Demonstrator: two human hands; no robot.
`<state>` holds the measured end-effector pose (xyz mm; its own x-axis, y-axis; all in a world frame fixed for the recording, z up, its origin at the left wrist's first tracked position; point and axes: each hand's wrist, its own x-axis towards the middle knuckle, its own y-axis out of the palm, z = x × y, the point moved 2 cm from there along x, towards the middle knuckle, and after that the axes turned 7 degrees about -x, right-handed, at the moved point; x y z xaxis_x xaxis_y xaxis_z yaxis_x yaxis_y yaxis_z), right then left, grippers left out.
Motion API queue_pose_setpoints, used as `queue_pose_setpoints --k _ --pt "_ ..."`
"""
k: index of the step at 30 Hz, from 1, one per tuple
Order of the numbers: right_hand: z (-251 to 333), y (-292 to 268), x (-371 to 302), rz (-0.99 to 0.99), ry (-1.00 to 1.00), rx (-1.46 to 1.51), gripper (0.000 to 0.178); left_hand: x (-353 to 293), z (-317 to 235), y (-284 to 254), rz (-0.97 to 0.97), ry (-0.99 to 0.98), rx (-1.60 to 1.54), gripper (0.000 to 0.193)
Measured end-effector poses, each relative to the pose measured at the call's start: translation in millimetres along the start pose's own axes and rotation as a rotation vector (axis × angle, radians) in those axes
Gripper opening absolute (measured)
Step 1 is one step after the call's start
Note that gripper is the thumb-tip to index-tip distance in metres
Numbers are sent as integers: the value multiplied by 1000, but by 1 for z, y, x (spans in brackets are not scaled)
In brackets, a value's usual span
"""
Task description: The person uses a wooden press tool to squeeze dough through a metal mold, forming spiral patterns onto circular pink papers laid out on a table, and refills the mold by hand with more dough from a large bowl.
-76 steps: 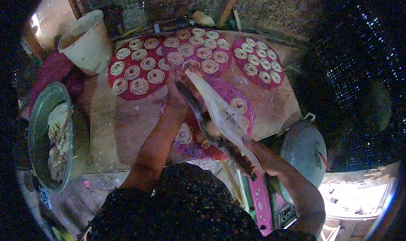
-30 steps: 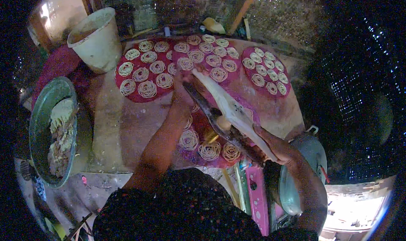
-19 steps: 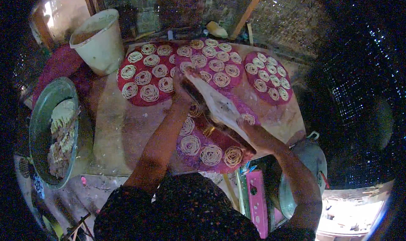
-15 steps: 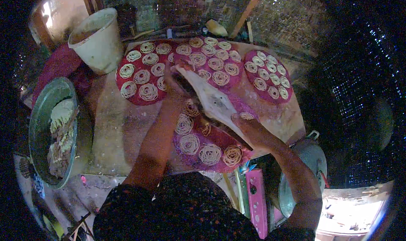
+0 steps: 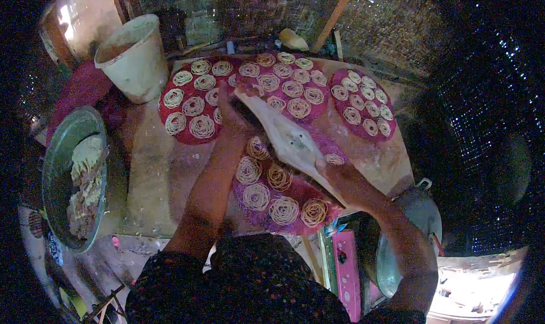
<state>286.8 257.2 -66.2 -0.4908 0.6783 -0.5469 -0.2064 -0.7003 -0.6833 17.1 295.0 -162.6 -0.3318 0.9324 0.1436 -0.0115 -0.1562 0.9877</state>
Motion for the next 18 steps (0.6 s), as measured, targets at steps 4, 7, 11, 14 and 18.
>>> queue_pose_setpoints --k 4,7,11,14,18 --pt "-12 9 -10 165 -20 295 60 -19 3 2 60 -29 -46 47" --pt "-8 4 -16 137 103 223 59 -23 12 -17 36 10 5 43" --pt "-16 9 -1 81 121 107 57 -9 26 -55 -86 29 -55 39" --pt "-35 25 24 1 -23 -23 52 6 15 -68 6 -44 -53 40" --pt "-40 40 37 51 44 297 50 14 2 -49 188 -264 -306 43"
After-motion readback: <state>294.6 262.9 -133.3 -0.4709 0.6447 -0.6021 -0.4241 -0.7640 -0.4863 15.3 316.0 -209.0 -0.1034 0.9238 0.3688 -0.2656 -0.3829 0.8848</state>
